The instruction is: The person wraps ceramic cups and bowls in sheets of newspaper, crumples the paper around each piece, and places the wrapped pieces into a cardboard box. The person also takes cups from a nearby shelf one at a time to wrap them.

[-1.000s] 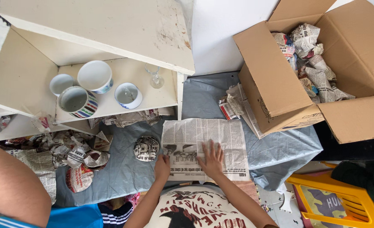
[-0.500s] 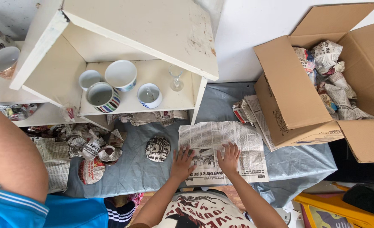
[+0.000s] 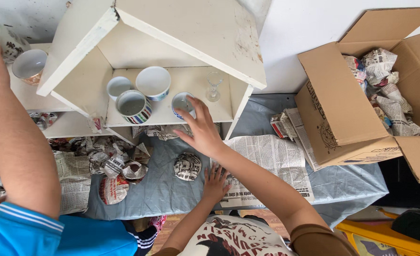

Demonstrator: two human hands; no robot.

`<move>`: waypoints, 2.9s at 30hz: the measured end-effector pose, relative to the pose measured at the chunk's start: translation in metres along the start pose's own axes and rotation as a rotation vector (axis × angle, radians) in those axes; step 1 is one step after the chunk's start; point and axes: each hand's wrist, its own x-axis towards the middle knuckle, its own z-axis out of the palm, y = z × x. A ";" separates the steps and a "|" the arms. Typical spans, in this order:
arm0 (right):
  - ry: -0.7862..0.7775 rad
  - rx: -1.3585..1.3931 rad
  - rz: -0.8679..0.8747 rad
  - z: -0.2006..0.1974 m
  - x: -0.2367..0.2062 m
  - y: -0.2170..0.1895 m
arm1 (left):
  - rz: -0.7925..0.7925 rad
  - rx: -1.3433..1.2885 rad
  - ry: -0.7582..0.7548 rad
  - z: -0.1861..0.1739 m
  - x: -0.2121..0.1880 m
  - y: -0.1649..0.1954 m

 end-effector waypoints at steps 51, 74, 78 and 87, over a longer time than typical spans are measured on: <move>-0.247 -0.168 0.683 -0.088 -0.363 0.136 | -0.242 -0.404 0.007 0.051 0.004 0.016; 0.273 -0.635 1.239 -0.152 -0.450 0.141 | -0.886 -1.348 -0.365 0.049 0.024 0.023; 0.241 -0.294 1.617 -0.163 -0.463 0.137 | -0.637 -1.428 -0.420 0.054 0.038 0.038; 0.427 0.870 1.625 -0.172 -0.434 0.154 | 0.141 -0.783 -0.106 0.054 0.068 0.109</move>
